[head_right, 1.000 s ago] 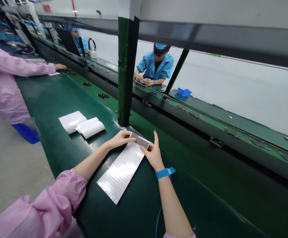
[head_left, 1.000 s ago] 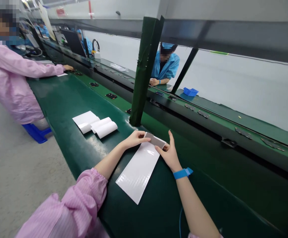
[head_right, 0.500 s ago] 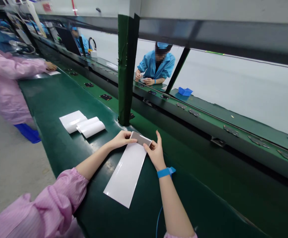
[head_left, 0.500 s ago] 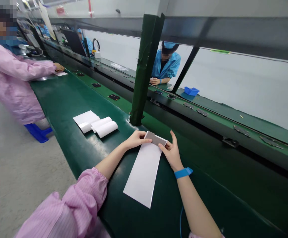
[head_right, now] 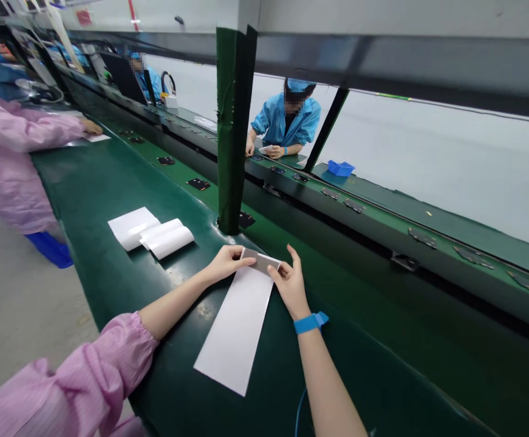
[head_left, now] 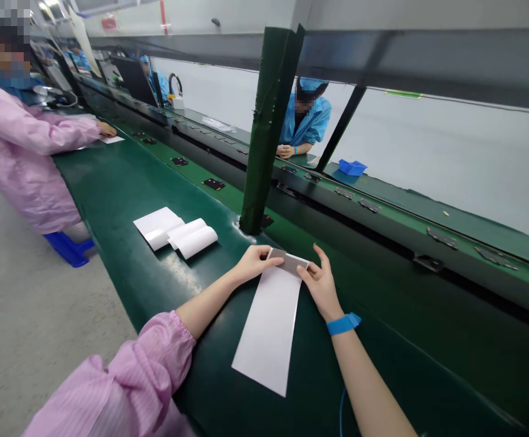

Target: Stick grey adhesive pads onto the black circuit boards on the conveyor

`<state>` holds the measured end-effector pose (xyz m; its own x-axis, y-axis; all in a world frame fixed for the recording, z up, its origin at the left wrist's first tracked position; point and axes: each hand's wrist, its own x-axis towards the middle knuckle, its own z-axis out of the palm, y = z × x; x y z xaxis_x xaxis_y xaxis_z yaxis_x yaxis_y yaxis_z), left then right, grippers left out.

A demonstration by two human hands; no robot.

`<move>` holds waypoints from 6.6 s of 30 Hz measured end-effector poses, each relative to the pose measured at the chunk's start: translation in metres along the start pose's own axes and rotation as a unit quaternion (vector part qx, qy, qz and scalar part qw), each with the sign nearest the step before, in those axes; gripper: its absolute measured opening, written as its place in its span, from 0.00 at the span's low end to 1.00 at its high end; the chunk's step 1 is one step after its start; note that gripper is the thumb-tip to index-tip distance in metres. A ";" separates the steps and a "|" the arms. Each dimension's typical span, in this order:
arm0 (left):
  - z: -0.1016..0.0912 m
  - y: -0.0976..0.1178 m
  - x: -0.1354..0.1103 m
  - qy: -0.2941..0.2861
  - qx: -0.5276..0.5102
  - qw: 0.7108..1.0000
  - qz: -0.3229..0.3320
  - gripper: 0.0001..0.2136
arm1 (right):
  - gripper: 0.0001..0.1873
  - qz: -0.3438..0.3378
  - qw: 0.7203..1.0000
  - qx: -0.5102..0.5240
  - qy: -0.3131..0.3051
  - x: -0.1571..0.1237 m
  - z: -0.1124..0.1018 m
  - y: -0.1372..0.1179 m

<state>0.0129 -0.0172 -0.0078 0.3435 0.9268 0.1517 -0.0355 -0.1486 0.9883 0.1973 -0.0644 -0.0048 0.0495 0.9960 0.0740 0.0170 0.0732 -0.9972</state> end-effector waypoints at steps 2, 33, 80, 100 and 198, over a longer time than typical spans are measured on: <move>-0.001 -0.001 0.001 -0.003 0.003 1.000 -0.001 0.16 | 0.40 -0.044 0.998 -0.029 0.042 0.004 -0.004 0.000; -0.005 -0.003 0.009 -0.010 -0.124 0.992 -0.019 0.12 | 0.22 -0.067 0.904 -0.405 -0.121 0.181 -0.006 0.022; -0.005 0.003 0.007 0.015 -0.037 0.999 -0.018 0.14 | 0.09 0.109 0.941 -0.314 0.066 0.087 -0.056 -0.023; -0.005 0.002 0.007 0.017 -0.042 0.999 -0.012 0.13 | 0.08 0.107 0.855 -0.446 0.241 0.083 -0.060 -0.065; -0.004 -0.006 0.013 0.033 -0.038 0.998 -0.036 0.09 | 0.18 0.014 0.905 -0.419 -0.072 0.151 -0.060 0.010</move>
<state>0.0137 -0.0033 -0.0113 0.2846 0.9555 0.0778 -0.0854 -0.0556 0.9948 0.2649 0.0837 -0.0030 -0.0685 0.9976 -0.0141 0.7722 0.0440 -0.6338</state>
